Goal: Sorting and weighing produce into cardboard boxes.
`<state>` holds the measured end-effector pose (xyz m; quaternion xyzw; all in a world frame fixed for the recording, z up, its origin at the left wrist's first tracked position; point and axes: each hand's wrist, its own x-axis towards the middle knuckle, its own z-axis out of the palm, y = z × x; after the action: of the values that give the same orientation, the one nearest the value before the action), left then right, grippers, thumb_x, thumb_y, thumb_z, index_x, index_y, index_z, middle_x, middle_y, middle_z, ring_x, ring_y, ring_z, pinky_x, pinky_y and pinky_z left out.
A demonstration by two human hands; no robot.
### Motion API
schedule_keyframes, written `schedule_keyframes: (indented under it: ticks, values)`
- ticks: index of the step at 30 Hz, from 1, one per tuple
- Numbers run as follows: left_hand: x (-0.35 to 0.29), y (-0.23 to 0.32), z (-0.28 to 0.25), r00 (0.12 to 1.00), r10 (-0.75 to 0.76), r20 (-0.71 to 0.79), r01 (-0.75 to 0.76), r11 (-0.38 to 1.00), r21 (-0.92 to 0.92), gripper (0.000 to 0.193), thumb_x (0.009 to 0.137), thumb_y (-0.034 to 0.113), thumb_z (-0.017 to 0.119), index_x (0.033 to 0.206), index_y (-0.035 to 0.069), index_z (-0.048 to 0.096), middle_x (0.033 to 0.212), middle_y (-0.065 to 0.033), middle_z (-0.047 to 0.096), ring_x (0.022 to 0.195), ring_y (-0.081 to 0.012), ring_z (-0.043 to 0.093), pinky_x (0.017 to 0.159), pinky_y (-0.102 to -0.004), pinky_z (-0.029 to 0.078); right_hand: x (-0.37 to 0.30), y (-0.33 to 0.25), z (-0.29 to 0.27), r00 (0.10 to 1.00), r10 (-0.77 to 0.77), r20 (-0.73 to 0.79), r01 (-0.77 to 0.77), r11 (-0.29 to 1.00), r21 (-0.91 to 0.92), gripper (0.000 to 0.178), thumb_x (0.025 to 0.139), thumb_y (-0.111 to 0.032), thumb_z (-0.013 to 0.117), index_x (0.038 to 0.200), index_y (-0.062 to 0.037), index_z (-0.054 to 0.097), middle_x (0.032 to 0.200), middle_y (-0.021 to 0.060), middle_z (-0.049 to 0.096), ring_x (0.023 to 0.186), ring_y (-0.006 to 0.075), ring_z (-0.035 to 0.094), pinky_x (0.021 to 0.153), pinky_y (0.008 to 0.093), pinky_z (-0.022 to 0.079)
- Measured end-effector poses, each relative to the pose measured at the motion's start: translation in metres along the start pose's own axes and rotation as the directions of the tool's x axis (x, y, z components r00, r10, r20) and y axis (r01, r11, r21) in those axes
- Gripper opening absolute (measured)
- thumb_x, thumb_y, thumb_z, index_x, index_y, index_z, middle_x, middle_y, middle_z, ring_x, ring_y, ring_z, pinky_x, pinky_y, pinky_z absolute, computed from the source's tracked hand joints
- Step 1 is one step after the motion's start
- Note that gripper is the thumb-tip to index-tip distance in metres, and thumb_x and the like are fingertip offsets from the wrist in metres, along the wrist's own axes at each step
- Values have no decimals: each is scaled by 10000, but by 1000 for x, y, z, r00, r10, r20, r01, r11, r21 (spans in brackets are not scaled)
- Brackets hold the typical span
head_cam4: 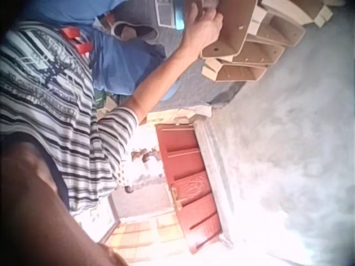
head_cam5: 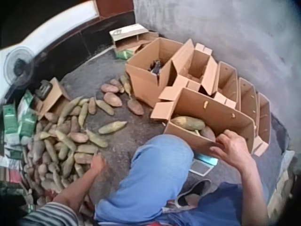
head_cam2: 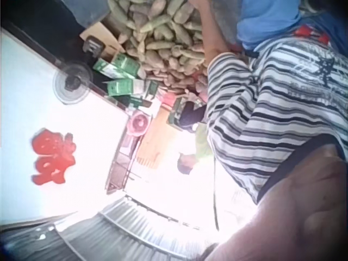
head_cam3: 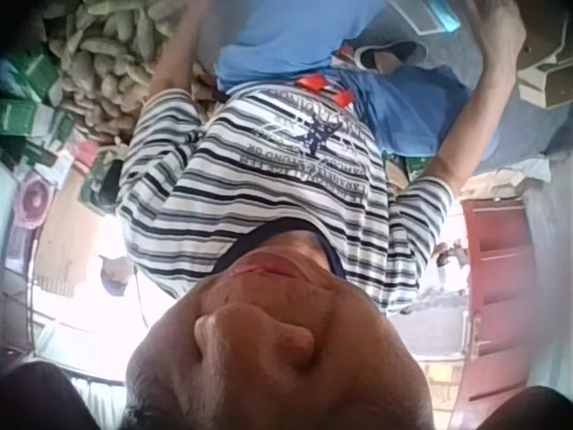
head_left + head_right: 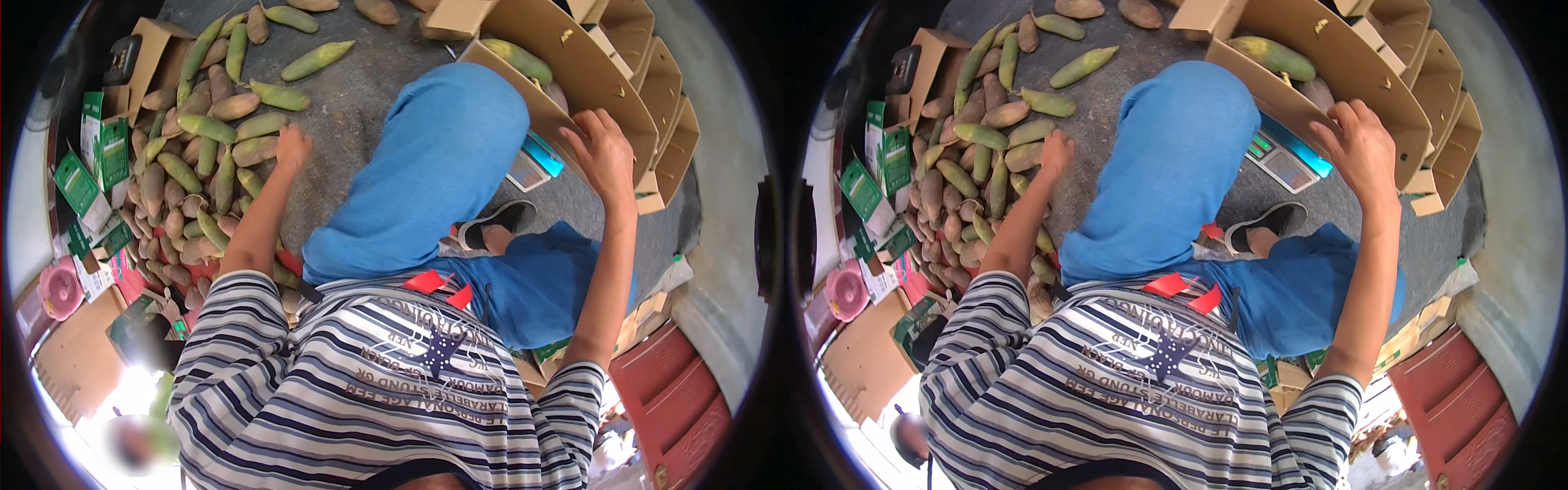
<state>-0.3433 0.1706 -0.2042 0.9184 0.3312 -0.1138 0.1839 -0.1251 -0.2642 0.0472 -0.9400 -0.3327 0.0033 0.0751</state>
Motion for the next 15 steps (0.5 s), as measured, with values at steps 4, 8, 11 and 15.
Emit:
schedule_keyframes:
  ticks: [4,8,11,15]
  values:
    - [34,-30,-1,994,-86,-67,75,987,-142,398,771,269,598,1055,2,516,1059,-226,532,929,-389,537,808,-456,433,8,-4,3,1000,-14,28,15,1000,-25,242,779,-288,630,835,-56,592,782,83,559,783,269,567,651,376,456]
    - [76,-22,16,766,-480,427,615,358,-702,508,800,319,628,1147,-21,479,1020,-171,542,887,-303,562,688,-410,488,8,-1,8,999,-18,49,21,998,-63,228,781,-275,628,842,-58,591,780,84,557,776,268,566,649,375,457]
    - [88,-3,25,655,-586,477,666,150,-731,602,788,365,664,1163,-45,434,1074,-183,525,916,-323,571,743,-415,504,11,0,11,997,-23,76,30,995,-95,226,781,-271,628,827,-54,582,772,85,552,762,269,562,639,375,455]
    - [100,2,35,550,-673,495,600,-94,-795,535,768,314,694,1151,7,480,1067,-157,530,889,-289,560,685,-382,511,14,-1,17,994,-47,102,56,995,-86,212,784,-249,626,795,-48,562,748,90,535,735,272,552,620,382,447]
